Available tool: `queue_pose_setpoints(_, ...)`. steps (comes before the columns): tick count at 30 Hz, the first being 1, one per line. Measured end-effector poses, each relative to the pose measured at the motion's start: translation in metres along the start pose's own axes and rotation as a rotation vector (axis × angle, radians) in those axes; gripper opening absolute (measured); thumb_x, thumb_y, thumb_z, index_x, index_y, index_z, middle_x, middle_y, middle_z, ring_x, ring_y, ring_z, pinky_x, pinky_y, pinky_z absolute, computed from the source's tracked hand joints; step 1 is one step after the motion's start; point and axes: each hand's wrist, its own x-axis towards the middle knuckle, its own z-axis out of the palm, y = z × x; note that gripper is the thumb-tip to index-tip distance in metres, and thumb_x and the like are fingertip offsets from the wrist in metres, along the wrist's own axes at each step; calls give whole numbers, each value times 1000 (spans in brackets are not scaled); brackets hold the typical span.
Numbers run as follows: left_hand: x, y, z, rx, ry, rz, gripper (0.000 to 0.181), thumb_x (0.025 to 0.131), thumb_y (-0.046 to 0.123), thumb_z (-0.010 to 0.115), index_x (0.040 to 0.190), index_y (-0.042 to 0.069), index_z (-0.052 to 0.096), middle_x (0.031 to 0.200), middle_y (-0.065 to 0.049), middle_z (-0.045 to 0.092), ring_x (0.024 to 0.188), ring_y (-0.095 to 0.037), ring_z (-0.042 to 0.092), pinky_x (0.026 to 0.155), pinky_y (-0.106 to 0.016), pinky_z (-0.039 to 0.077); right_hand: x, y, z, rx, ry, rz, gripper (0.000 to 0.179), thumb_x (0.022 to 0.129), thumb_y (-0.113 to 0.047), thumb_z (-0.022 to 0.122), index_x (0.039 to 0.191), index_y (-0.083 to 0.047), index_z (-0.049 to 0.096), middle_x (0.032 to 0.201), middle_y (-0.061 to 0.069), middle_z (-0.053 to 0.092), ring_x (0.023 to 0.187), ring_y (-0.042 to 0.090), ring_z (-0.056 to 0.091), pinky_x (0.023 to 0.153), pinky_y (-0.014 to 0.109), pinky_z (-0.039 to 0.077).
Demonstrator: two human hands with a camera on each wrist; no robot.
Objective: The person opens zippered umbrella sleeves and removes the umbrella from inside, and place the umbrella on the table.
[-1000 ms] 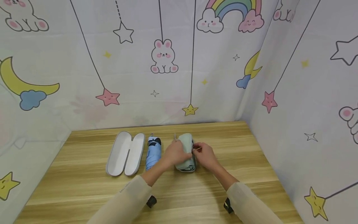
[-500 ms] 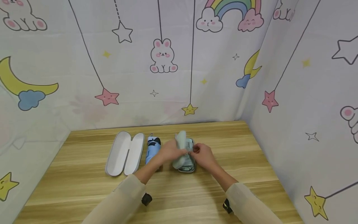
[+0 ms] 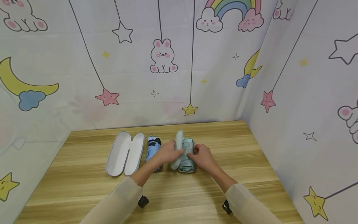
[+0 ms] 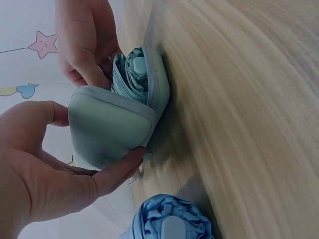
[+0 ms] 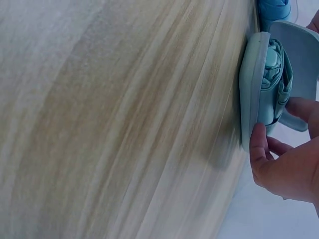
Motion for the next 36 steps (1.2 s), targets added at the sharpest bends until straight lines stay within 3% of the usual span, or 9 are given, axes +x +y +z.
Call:
queue_pose_setpoints(6,-3,-4,1,14,-26,52,68,100,30,70,148,-10,45,122,-24,66,101,-31,67,85,-47,59,1,2,1,14,-3,0,39,96,-20,80,121,8,69,108,14,73,97,26,72,86,45,60)
queue_pose_setpoints(11,-7,-12,-4,-20,-33,82,76,100,30,66,156,-11,36,139,-31,58,120,-39,63,97,-52,56,1,2,2,14,-5,5,38,96,-19,80,122,7,69,109,14,73,98,27,72,87,44,60)
queue_pose_setpoints(17,-10,-22,-9,-95,-73,139,78,103,25,63,165,-2,25,148,-34,51,131,-43,60,101,-54,54,1,4,2,24,-9,2,38,96,-18,79,122,8,68,108,15,73,98,27,72,86,44,60)
queue_pose_setpoints(26,-19,-26,-16,-177,-139,138,75,110,22,57,170,8,15,157,-34,43,135,-45,58,105,-56,52,0,6,1,41,-5,-7,40,96,-19,80,122,8,68,108,15,73,97,27,72,86,44,60)
queue_pose_setpoints(30,-20,-29,-18,-133,-145,196,72,112,19,53,172,14,13,160,-31,41,138,-43,55,108,-55,49,1,8,2,38,0,-8,39,95,-18,80,122,8,68,109,16,73,97,27,72,86,44,60)
queue_pose_setpoints(36,-21,-34,-19,3,-148,309,64,113,18,48,171,16,22,157,-26,46,128,-35,56,102,-52,47,1,9,2,48,4,-17,38,95,-17,81,121,8,69,109,16,73,96,27,72,85,44,60)
